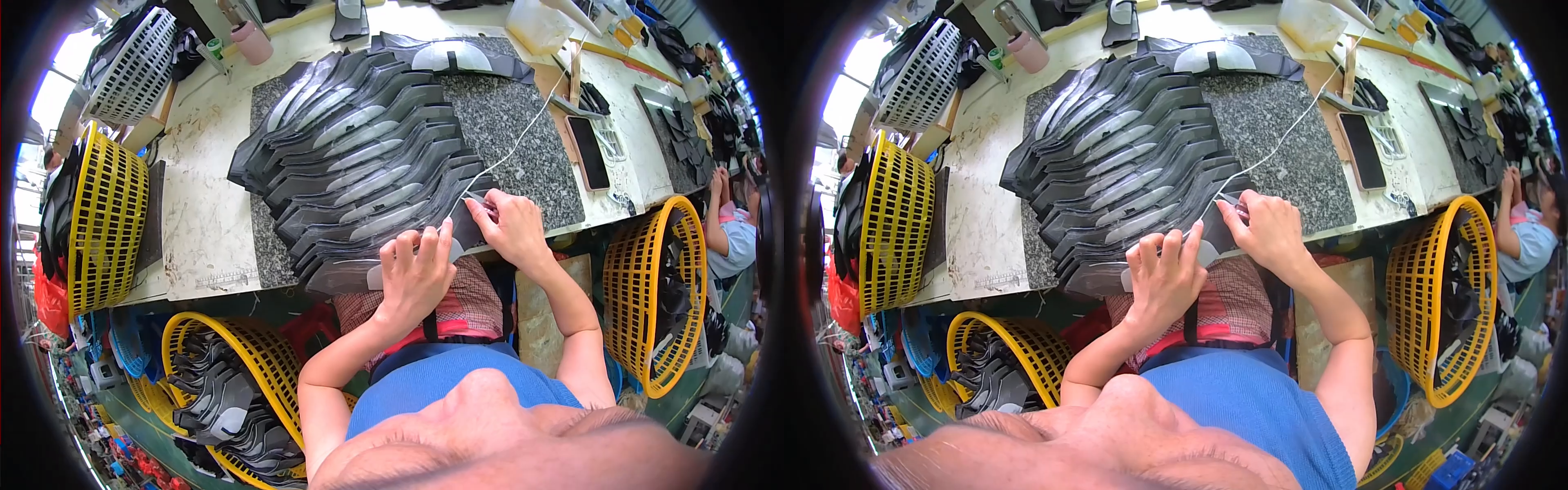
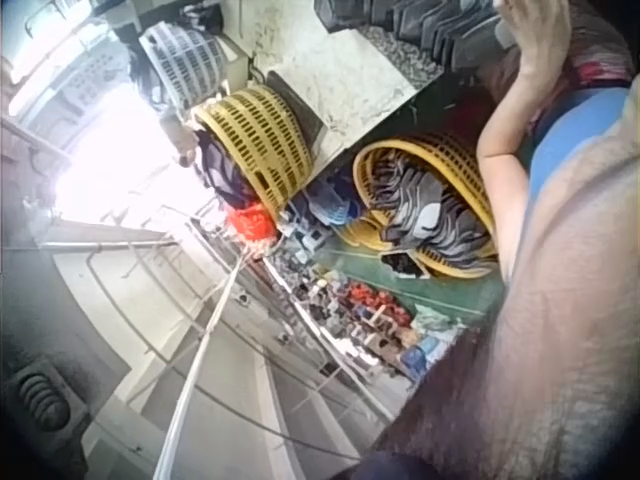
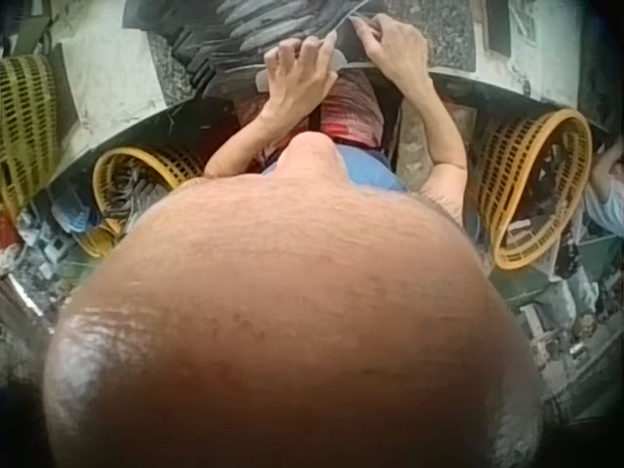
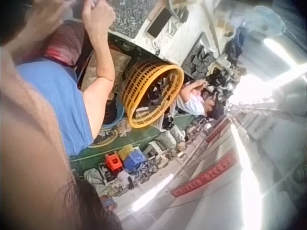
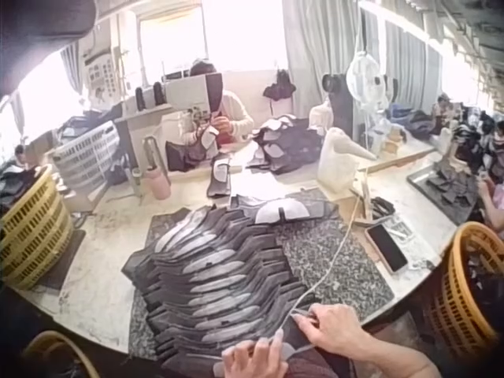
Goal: Applying adhesive or primer to shoe upper components using a brush and placing them in baskets.
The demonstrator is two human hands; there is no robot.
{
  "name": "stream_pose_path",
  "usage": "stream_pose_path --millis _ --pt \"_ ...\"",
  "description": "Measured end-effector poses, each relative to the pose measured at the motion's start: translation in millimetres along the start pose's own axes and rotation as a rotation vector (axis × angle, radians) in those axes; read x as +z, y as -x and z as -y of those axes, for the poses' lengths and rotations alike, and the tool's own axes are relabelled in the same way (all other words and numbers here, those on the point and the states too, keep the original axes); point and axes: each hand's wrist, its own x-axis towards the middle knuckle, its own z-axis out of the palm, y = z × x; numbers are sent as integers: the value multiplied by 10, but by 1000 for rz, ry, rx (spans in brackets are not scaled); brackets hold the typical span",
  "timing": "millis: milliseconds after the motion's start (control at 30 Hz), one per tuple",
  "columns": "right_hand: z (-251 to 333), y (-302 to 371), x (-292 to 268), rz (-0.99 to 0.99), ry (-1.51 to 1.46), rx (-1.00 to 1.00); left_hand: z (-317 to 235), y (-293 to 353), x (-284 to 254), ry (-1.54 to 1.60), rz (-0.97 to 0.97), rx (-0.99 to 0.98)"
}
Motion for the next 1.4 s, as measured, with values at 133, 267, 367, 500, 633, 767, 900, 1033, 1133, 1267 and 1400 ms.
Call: stream_pose_path --millis 133,267,367,500,633,767,900,1033,1133,1267,1400 --pt "48 -40 69 -15 -3 -27 3 22 15 14 -21 -2" --pt "30 -58 135 -62 27 -66 -4 17 24 10 -22 -3" --pt "-50 -62 168 -105 10 -86 -13 9 38 21 -34 0" --pt "-118 -19 -17 -63 -223 -173 -9 21 50 79 6 -21" --pt "-341 -299 -220 -287 -335 -156 23 12 -23 163 -17 -75" --pt "-707 -669 -90 -179 -196 -382 53 33 -123 249 -116 -84" --pt "-865 -741 62 -94 -177 -386 75 52 -186 324 -229 -70" --pt "-899 -487 -132 -30 -610 16 143 82 -251 509 -402 -47" --pt "-876 -378 -99 -273 -653 -171 79 133 -277 692 -435 -54" --pt "-255 235 -101 -37 -334 -399 -8 174 -408 945 -278 -41" --pt "223 784 49 187 -452 -492 150 336 -563 1304 -61 -19"
